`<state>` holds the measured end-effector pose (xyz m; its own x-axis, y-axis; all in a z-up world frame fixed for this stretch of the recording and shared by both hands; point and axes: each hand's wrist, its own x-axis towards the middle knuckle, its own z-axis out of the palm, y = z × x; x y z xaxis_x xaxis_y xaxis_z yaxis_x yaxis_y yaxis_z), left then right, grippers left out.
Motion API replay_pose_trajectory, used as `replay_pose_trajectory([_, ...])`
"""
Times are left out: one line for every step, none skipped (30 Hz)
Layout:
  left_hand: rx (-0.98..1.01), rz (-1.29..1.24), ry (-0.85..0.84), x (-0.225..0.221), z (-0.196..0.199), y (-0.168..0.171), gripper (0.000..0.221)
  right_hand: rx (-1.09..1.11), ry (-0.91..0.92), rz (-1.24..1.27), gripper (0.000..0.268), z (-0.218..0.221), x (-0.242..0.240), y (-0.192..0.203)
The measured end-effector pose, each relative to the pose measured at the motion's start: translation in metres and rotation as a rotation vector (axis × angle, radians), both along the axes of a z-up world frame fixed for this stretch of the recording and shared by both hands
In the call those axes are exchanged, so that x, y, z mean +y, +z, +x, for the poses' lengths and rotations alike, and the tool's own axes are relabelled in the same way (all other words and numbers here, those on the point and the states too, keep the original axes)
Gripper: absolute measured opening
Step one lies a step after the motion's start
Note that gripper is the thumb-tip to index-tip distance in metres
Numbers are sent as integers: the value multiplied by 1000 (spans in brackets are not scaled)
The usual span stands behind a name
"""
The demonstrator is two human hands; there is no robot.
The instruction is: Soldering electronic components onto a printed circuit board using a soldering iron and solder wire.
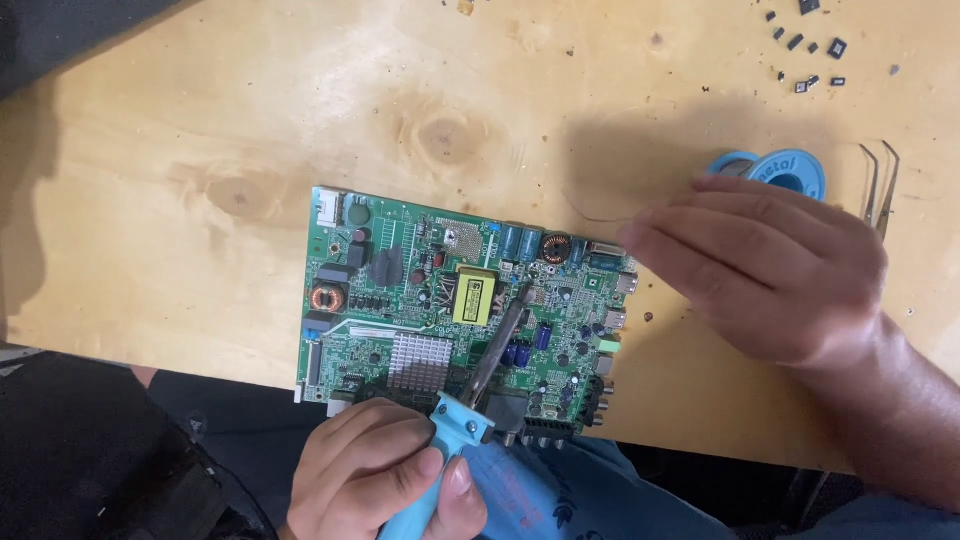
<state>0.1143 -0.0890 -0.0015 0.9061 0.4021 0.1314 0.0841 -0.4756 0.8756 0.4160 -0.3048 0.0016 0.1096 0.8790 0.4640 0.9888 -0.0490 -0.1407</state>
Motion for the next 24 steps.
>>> replay_pose_trajectory([-28,-7,20,-1,2,1,37,-24,-11,-6,13,2,-2,-3])
replay_pose_trajectory([-28,-8,18,-1,-1,1,37,-24,-12,-7,13,2,-2,1])
replay_pose_trajectory([-4,-9,4,-1,-3,0,40,-5,-54,-45,10,3,-3,5])
replay_pose_trajectory([21,-9,-10,-1,-6,0,43,15,-95,-83,15,4,-2,9])
replay_pose_trajectory([21,-10,-9,-2,2,2,43,14,-94,-83,15,5,0,12])
replay_pose_trajectory([-38,-5,39,-3,10,5,35,-1,-118,-158,13,5,3,15])
replay_pose_trajectory([-97,-1,85,-4,18,8,26,-18,-144,-233,14,5,6,18])
replay_pose_trajectory([-98,-1,84,-6,10,6,26,-18,-145,-233,14,6,5,15])
replay_pose_trajectory([-31,13,78,-7,3,3,30,-35,-118,-245,15,7,5,13])
replay_pose_trajectory([36,27,73,-9,-5,1,33,-51,-90,-258,27,8,5,11])
replay_pose_trajectory([35,29,76,-4,-5,-1,33,-52,-88,-256,27,8,3,10])
replay_pose_trajectory([1,10,9,1,-6,-3,41,-86,-91,-221,24,8,2,10])
replay_pose_trajectory([-31,-10,-59,5,-7,-5,49,-117,-96,-188,23,7,0,9])
replay_pose_trajectory([-30,-10,-58,2,-8,-5,49,-117,-94,-187,23,6,0,7])
replay_pose_trajectory([-45,-4,-33,1,-6,-6,46,-119,-72,-140,24,6,1,7])
replay_pose_trajectory([-60,2,-7,-1,-5,-7,44,-122,-49,-93,27,6,1,7])
replay_pose_trajectory([-69,7,-8,1,-8,-10,44,-130,-51,-88,27,5,1,7])
replay_pose_trajectory([-39,21,-50,3,-11,-12,45,-127,-50,-58,22,4,2,9])
replay_pose_trajectory([-11,41,-85,6,-14,-15,47,-127,-43,-23,22,5,4,9])
replay_pose_trajectory([-22,51,-81,5,-2,-10,47,-139,-40,-13,22,4,3,8])
replay_pose_trajectory([-111,56,-32,4,9,-6,34,-143,-39,10,19,5,3,7])
replay_pose_trajectory([-201,60,16,4,21,-1,22,-148,-39,34,17,5,4,5])
replay_pose_trajectory([-219,75,24,1,28,1,22,-165,-30,49,17,3,6,7])
replay_pose_trajectory([-270,97,88,-2,36,3,15,-131,-57,59,15,0,9,10])
